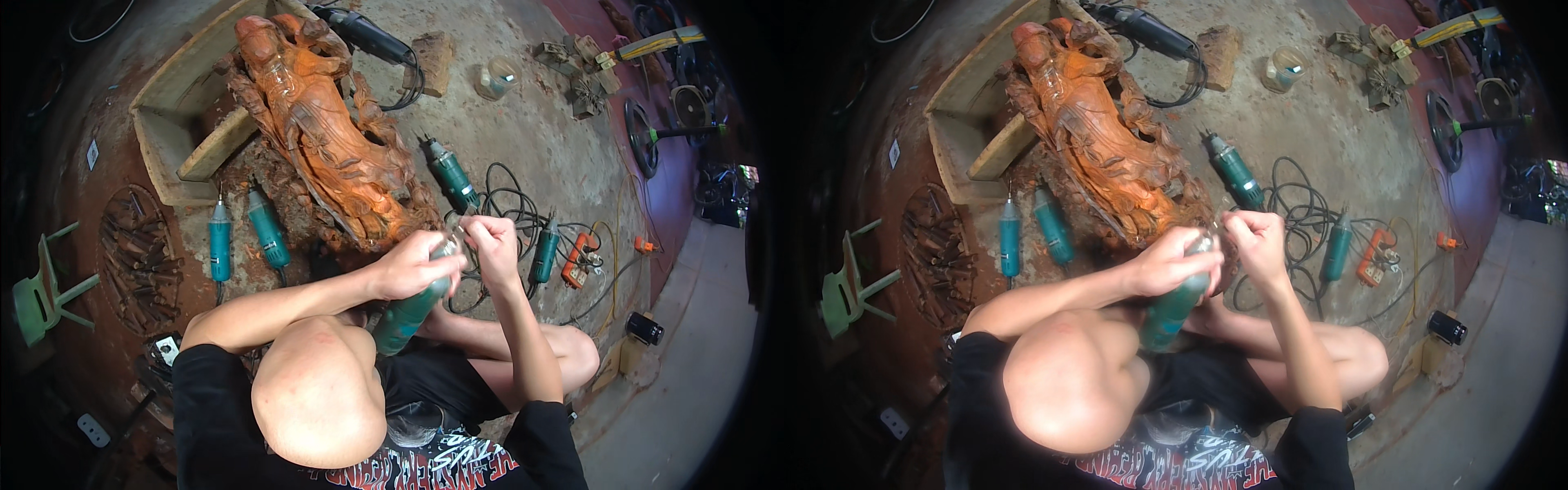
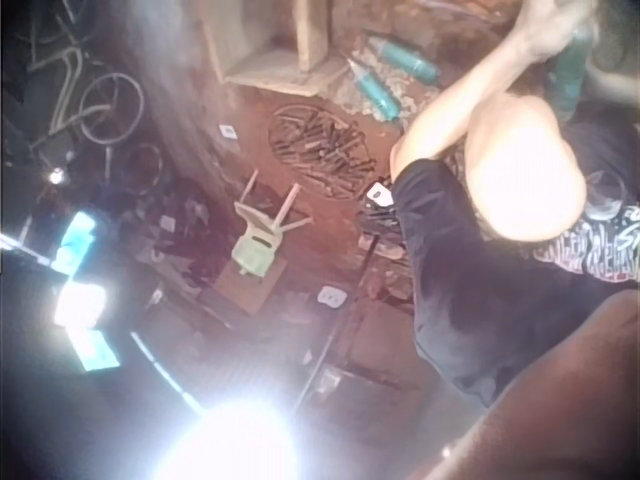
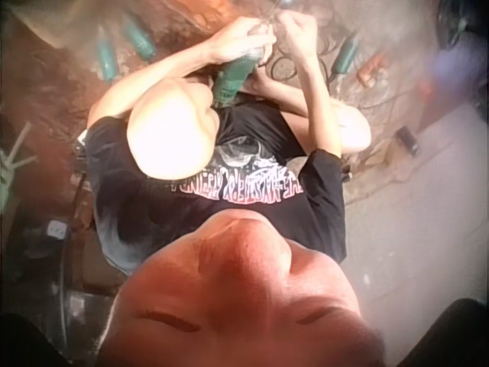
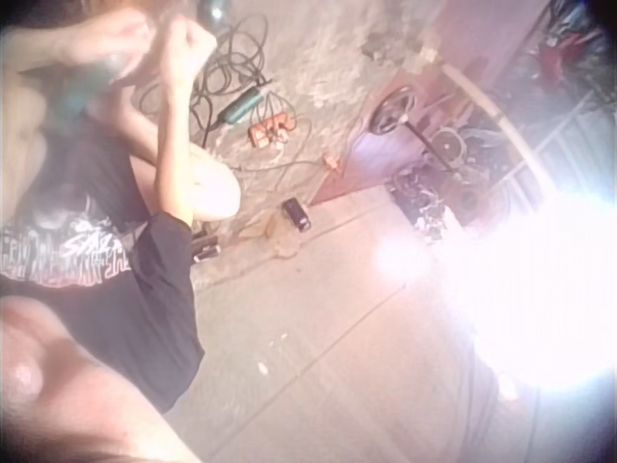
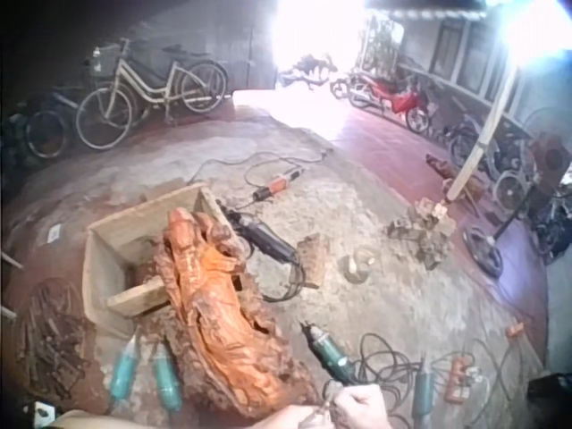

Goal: The person uses a green rotary tool to carve details into a large piece of wood. They adjust the tool and continue carving different sections of the wood sculpture.

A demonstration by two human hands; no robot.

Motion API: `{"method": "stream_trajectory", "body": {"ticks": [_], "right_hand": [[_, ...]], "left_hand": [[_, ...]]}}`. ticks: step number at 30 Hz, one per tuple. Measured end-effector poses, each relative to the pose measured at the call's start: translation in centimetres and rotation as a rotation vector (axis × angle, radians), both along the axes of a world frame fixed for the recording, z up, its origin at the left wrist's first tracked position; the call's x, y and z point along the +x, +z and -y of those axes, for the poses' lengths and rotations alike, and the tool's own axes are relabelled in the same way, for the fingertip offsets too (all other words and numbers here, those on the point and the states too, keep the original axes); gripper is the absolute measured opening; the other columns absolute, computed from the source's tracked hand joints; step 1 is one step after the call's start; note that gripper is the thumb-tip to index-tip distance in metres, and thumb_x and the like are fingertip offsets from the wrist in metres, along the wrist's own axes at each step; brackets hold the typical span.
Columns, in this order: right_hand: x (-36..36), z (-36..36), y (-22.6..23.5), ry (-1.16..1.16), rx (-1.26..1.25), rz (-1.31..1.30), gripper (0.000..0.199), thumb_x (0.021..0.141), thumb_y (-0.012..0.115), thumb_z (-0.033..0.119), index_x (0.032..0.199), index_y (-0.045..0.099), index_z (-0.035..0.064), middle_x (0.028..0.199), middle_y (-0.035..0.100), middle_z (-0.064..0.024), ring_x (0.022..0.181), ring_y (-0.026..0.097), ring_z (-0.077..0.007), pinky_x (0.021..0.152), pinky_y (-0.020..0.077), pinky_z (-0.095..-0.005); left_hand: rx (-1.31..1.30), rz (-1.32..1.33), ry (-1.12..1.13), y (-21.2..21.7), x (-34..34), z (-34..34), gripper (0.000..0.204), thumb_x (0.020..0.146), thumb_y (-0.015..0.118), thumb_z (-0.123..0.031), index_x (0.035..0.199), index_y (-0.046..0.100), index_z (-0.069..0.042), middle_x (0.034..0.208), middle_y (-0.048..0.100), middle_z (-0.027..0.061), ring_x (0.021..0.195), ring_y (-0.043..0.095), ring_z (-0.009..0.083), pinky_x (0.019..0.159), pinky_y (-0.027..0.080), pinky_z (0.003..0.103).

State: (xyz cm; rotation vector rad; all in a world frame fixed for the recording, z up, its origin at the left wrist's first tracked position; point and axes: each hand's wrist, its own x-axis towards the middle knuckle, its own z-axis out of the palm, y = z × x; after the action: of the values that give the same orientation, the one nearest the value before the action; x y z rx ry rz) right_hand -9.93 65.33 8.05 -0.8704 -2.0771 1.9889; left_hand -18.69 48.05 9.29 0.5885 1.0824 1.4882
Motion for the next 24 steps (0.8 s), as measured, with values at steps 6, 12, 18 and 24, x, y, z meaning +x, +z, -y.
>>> {"method": "stream_trajectory", "body": {"ticks": [6, 12, 18, 24], "right_hand": [[-1.2, -4.1, -0.2, -0.036, -0.323, -0.226, 0.033, 0.106, 0.051, 0.032, 0.096, 0.067, 0.005, 0.073, 0.06, -0.0012, 0.06, 0.046, -0.0099, 0.058, 0.0352, -0.0264], [-1.1, -0.7, 5.0, 0.036, -0.376, -0.255, 0.038, 0.097, 0.073, 0.01, 0.129, 0.053, 0.0046, 0.097, 0.068, -0.0071, 0.086, 0.062, -0.0106, 0.078, 0.0509, -0.0266], [-2.0, 0.6, 4.7, 0.061, -0.487, -0.148, 0.056, 0.089, 0.079, -0.001, 0.139, 0.052, 0.0027, 0.096, 0.073, -0.0067, 0.084, 0.071, -0.0108, 0.075, 0.0565, -0.0256], [-2.0, 0.0, 5.3, 0.141, -0.572, -0.221, 0.069, 0.097, 0.071, 0.007, 0.158, 0.039, 0.0028, 0.12, 0.072, -0.0119, 0.09, 0.065, -0.0094, 0.081, 0.0529, -0.0246]], "left_hand": [[0.333, 0.529, -0.003, 2.7, -0.8, -1.7, 0.019, 0.107, 0.055, -0.021, 0.1, 0.048, -0.006, 0.08, 0.067, 0.0149, 0.068, 0.067, 0.0221, 0.061, 0.056, 0.034], [0.09, 0.113, 0.081, 0.4, -0.6, -1.2, 0.016, 0.107, 0.056, -0.019, 0.105, 0.055, -0.004, 0.083, 0.069, 0.0087, 0.073, 0.067, 0.0145, 0.067, 0.055, 0.031], [-0.043, 0.068, 0.074, 1.5, -0.8, -0.7, 0.019, 0.106, 0.056, -0.018, 0.109, 0.062, -0.001, 0.085, 0.07, 0.0061, 0.077, 0.068, 0.0123, 0.072, 0.055, 0.029], [-0.012, 0.067, 0.082, 1.3, -1.0, -0.3, 0.018, 0.106, 0.055, -0.019, 0.107, 0.061, -0.002, 0.084, 0.07, 0.0067, 0.076, 0.068, 0.0125, 0.07, 0.055, 0.03]]}}
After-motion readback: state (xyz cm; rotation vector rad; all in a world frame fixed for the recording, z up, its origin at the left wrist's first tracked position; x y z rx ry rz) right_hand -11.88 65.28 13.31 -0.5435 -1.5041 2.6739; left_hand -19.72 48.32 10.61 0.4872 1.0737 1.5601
